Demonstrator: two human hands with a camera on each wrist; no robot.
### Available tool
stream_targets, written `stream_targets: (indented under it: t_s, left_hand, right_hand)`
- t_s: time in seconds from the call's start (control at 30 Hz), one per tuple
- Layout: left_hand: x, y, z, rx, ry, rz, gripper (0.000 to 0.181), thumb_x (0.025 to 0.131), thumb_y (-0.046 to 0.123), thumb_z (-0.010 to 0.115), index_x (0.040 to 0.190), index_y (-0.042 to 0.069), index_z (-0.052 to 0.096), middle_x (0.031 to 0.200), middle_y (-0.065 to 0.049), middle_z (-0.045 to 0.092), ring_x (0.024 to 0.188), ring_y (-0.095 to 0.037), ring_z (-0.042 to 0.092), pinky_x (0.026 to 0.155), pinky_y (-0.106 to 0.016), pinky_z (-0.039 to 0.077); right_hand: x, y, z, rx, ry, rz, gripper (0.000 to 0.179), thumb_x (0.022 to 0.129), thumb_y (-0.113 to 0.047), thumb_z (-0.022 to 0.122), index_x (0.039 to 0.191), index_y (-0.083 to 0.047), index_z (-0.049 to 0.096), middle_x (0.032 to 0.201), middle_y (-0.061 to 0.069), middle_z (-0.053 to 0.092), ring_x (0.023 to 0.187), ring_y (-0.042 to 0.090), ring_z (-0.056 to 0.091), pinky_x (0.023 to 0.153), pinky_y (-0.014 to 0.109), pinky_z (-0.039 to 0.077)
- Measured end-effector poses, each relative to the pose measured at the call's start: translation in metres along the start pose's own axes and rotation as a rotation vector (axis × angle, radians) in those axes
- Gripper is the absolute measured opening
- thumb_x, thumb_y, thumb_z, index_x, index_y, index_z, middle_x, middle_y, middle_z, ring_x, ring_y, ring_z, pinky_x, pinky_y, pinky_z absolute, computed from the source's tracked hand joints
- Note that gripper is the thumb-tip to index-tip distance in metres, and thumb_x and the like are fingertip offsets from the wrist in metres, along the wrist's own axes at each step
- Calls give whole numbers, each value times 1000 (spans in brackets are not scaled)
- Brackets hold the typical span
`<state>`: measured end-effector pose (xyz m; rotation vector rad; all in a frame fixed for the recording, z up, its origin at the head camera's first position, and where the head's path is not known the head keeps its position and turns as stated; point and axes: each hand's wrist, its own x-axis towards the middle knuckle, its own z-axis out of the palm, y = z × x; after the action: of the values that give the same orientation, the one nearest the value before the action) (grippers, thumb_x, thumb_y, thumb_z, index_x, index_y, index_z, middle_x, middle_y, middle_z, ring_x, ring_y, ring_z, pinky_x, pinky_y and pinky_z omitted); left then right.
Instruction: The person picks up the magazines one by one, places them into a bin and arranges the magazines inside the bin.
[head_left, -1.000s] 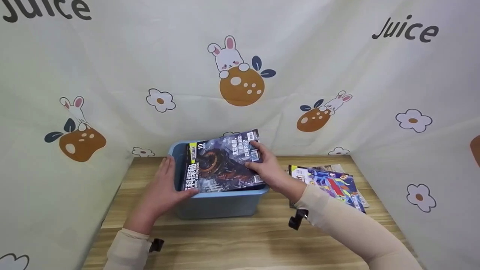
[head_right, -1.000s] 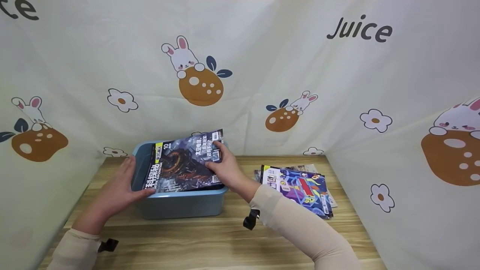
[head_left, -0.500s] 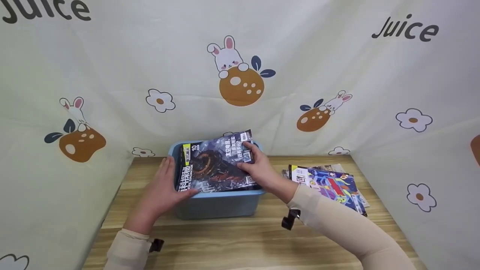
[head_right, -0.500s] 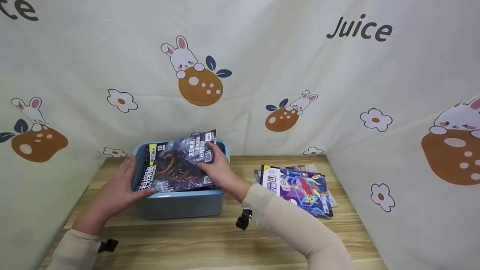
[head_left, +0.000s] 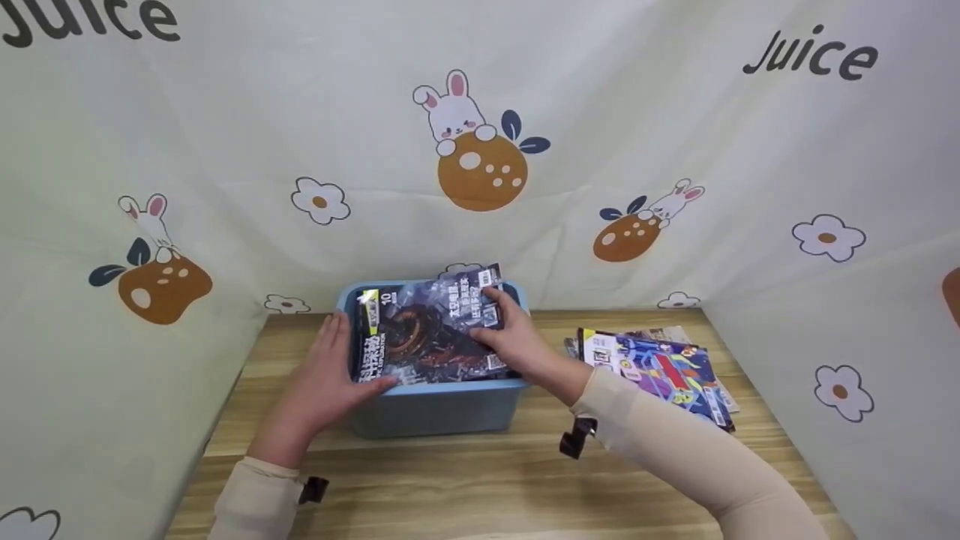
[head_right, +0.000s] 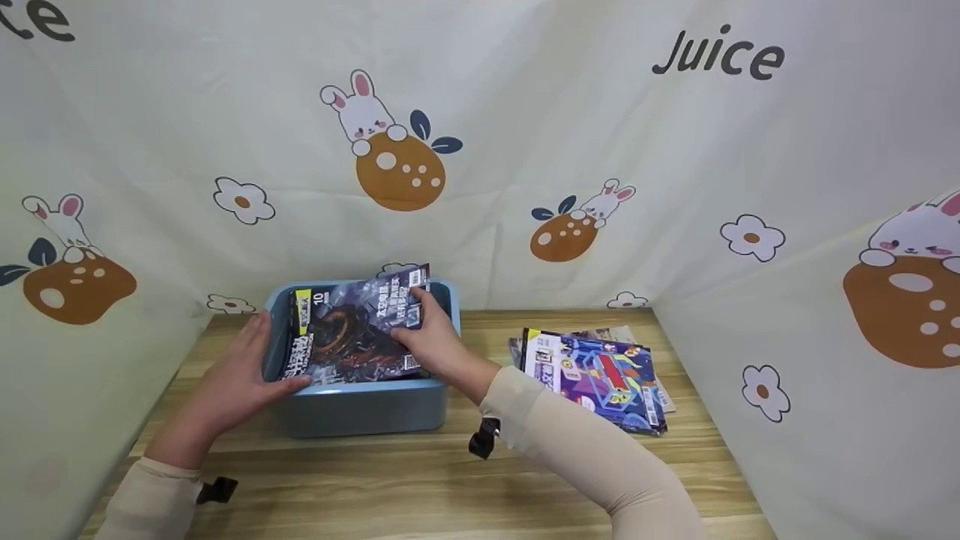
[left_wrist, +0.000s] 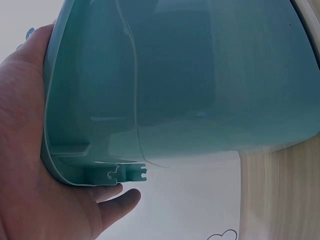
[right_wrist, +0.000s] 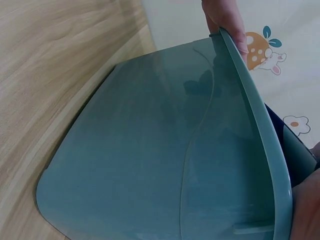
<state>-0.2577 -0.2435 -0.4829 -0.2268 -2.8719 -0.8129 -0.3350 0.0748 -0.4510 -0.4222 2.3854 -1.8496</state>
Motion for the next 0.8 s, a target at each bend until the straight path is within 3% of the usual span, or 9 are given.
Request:
stream_targets:
  t_s: [0.17, 0.47, 0.8]
  left_hand:
    - [-1, 1, 0, 4, -3, -9, 145, 86, 85, 74, 173, -7, 3, 181, -29, 1, 168, -49, 4, 132, -67, 16]
    - [-2, -2, 1, 20, -1, -3, 145, 86, 86, 73, 173, -7, 4, 181, -28, 1, 168, -50, 4, 131, -68, 18]
    - [-2, 1, -2, 13, -15, -20, 147, 85, 90, 70, 173, -7, 4, 181, -29, 2, 168, -50, 5, 130, -68, 20]
  right_hand:
    - [0, 1, -1, -32, -18, 28, 81, 98, -3, 77, 170, -5, 39, 165, 26, 47, 140, 37, 55, 119, 47, 46]
    - [-2, -3, 3, -103, -5, 44, 77, 99, -2, 75, 167, -2, 40, 167, 28, 44, 149, 38, 48, 127, 49, 38]
    - [-3, -2, 6, -274, -30, -10, 81, 98, 2, 73, 168, 5, 33, 165, 33, 45, 154, 43, 45, 130, 51, 35]
